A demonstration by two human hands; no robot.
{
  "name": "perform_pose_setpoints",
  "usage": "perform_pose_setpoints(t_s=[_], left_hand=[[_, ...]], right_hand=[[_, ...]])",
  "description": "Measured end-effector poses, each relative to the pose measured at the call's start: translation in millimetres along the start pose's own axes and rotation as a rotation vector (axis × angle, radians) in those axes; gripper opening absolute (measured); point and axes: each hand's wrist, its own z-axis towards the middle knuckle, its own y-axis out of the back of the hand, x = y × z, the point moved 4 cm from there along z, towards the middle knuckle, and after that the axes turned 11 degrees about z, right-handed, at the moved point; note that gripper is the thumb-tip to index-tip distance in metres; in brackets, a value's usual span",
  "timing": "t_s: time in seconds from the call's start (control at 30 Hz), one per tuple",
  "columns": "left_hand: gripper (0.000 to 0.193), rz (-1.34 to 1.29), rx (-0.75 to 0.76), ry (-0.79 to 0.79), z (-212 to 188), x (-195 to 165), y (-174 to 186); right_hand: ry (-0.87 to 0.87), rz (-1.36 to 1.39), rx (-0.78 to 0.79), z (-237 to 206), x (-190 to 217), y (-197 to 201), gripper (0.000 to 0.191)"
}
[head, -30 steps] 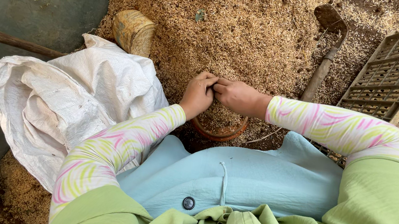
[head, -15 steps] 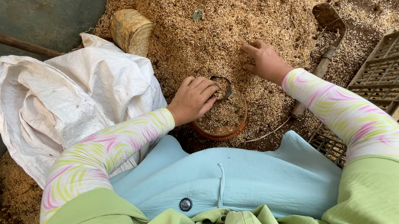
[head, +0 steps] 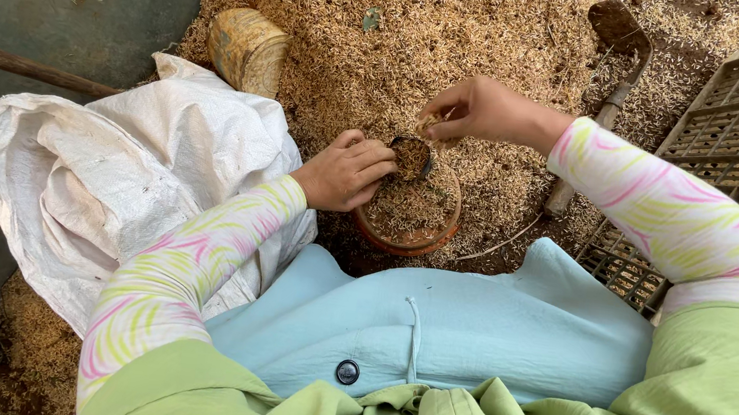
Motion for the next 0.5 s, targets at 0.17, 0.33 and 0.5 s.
perform_pose_setpoints(t_s=[0.17,0.33,0.5], left_hand=[[0.038,0.1,-0.029,0.068,0,5,-5],[0.03,0.055,-0.022,0.073,5,8,-8],[0.024,-0.023,-0.009,0.048,9,9,5]], right_hand=[[0.445,-0.326,-0.106,-6,20,-34,0.03],[0.711,-0.462,-0.172,-16,17,-48,0.031],[0.739,-0.47,-0.15,-10,11,-50,0.016]])
